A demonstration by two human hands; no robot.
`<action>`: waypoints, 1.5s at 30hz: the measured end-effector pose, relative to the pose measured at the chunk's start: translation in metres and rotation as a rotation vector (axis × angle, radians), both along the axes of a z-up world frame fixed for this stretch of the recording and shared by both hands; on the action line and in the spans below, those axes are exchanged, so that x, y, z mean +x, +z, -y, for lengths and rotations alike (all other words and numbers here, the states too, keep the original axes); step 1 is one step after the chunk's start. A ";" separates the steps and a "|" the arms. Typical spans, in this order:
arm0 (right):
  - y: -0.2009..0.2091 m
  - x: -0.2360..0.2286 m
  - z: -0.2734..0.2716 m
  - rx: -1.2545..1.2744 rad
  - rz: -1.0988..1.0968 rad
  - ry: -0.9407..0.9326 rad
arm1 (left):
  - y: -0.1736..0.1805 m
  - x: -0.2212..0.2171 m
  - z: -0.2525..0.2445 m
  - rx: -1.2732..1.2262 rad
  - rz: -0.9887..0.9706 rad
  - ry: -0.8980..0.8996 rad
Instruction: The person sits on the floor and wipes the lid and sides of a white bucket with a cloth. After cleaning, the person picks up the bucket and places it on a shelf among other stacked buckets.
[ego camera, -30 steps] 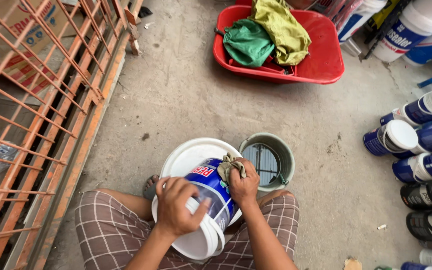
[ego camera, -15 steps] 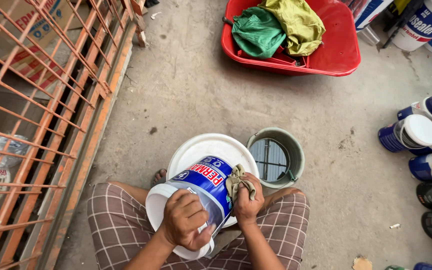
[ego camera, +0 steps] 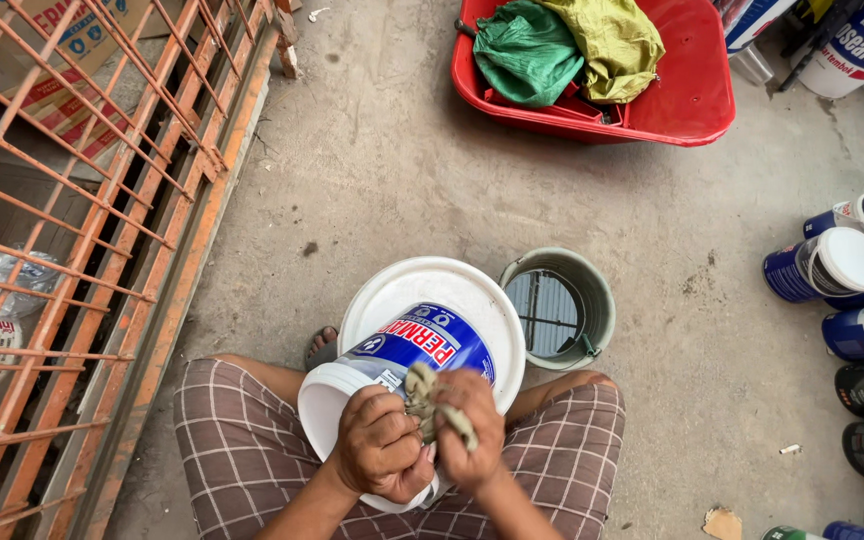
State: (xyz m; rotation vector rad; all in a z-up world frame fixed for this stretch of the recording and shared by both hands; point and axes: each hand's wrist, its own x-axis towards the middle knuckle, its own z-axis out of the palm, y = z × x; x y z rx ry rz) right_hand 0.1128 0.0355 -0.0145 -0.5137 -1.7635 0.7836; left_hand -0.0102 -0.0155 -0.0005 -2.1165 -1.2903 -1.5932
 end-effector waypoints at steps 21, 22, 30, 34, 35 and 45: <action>-0.050 0.015 -0.046 0.050 0.253 -0.104 | 0.000 -0.011 0.002 -0.037 0.019 0.022; -0.056 0.015 -0.057 0.055 0.246 -0.105 | 0.001 -0.011 0.000 -0.032 0.012 0.021; -0.047 0.013 -0.039 -0.132 0.228 0.002 | -0.001 -0.002 -0.002 -0.027 -0.011 -0.024; -0.036 0.008 -0.073 -0.421 0.541 -0.526 | 0.009 0.001 -0.010 -0.011 -0.009 -0.040; -0.006 -0.004 -0.054 -0.278 0.354 -0.286 | 0.011 0.000 -0.012 -0.022 -0.004 -0.065; 0.004 -0.010 -0.048 -0.089 0.216 0.030 | 0.010 0.003 -0.006 -0.030 -0.016 -0.064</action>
